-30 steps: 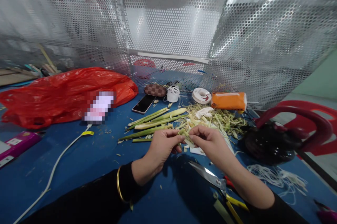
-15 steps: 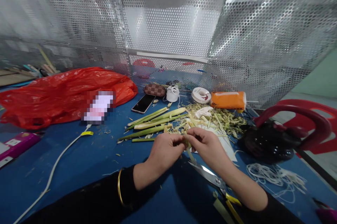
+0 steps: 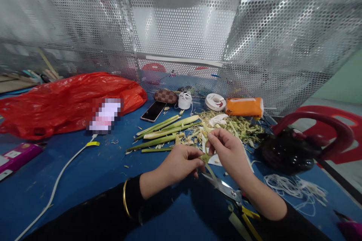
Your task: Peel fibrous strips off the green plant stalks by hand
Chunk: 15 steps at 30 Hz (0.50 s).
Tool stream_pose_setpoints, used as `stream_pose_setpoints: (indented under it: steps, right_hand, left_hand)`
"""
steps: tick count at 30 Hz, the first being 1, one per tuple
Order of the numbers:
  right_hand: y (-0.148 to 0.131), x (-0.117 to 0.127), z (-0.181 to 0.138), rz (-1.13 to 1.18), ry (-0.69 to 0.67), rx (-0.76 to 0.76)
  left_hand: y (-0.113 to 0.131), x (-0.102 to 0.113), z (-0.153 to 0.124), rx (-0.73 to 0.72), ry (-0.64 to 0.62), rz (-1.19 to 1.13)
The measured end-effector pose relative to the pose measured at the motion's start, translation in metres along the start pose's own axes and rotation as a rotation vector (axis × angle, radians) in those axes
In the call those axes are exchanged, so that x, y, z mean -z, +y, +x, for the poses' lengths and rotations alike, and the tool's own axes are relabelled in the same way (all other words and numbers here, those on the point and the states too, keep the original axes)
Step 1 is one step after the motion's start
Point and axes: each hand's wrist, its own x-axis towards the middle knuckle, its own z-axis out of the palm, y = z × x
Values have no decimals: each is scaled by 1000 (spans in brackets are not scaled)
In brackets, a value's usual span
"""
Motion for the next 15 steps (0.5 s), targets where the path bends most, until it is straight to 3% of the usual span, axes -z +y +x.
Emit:
stream_pose_setpoints:
  steps: [3,9,15]
  right_hand:
    - [0,0,1,23,-3,-11]
    - [6,-6,-2,85,-63,5]
    - [5,-10,-5,119,-46,-8]
  left_hand:
    - [1,-1,1,20,-8,-57]
    - [10,0,-1,193,-3,-198]
    - [10,2,-2,221,9,-226]
